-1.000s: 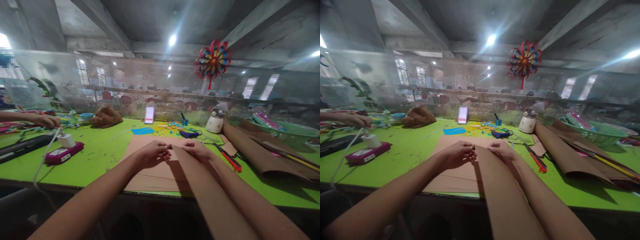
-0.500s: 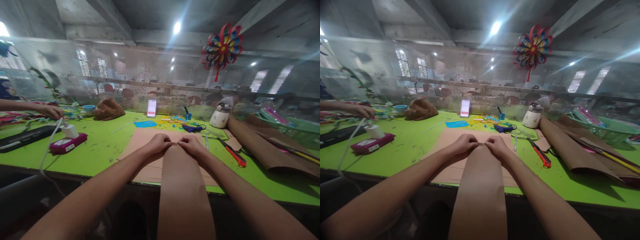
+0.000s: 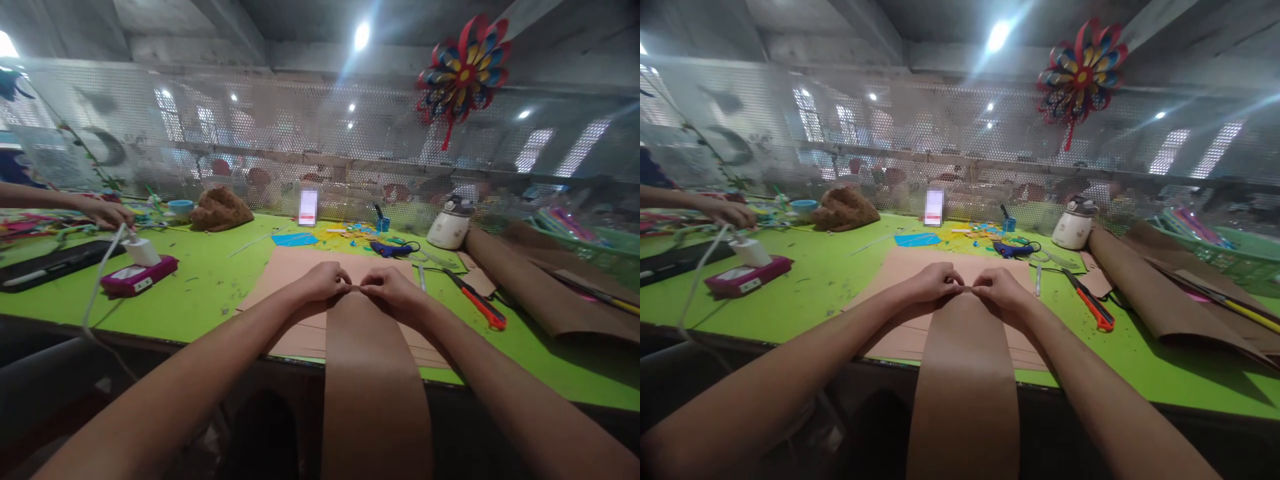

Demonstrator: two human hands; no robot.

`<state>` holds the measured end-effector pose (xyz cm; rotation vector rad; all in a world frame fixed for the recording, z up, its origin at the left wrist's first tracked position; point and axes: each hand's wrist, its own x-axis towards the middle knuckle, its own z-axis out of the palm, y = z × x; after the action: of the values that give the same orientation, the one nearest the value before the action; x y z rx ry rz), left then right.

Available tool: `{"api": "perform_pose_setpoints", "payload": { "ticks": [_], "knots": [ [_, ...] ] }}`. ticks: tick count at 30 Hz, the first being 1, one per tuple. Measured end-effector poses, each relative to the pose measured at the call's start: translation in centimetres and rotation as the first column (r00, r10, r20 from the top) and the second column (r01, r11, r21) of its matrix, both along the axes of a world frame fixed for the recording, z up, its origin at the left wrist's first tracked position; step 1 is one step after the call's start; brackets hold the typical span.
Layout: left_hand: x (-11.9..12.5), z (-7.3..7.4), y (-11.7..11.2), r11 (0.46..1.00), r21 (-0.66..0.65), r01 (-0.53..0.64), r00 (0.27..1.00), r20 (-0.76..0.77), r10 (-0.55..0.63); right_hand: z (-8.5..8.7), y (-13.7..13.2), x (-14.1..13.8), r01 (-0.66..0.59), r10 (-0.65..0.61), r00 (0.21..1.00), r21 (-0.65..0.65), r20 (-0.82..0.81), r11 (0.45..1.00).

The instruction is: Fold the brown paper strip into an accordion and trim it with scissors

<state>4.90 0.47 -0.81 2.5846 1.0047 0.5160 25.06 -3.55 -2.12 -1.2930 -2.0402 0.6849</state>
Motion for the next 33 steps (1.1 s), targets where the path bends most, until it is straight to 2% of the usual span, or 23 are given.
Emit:
{"api": "perform_pose_setpoints", "payload": {
  "ticks": [5,9,15,25,28,33],
  "knots": [
    [0.7,-0.8,0.5,0.994,0.091,0.056,0.998,0.016,-0.057,-0.4,0.1,-0.4,-0.031,0.031,1.000,0.034,-0.004,0.999],
    [0.7,-1.1,0.5,0.980,0.173,0.096,0.995,0.018,-0.100,-0.3,0.1,-0.2,-0.012,0.005,0.997,0.091,0.077,0.996],
    [0.6,-1.2,0.4,0.980,0.170,0.098,0.995,0.012,-0.101,-0.3,-0.1,0.5,0.003,-0.019,0.991,0.119,0.134,0.993],
    [-0.3,-1.1,0.5,0.983,0.147,0.108,0.994,0.007,-0.110,-1.3,0.0,1.0,0.003,-0.005,0.998,-0.021,-0.069,1.000],
    [-0.7,-1.0,0.5,0.986,0.143,0.084,0.996,-0.010,-0.084,-0.9,-0.2,1.1,0.018,-0.018,1.000,-0.013,-0.024,1.000],
    [-1.0,-0.8,0.6,0.985,0.137,0.107,0.994,-0.017,-0.106,-0.1,-1.0,1.8,0.077,-0.089,0.984,0.078,0.153,0.994]
  ]
}}
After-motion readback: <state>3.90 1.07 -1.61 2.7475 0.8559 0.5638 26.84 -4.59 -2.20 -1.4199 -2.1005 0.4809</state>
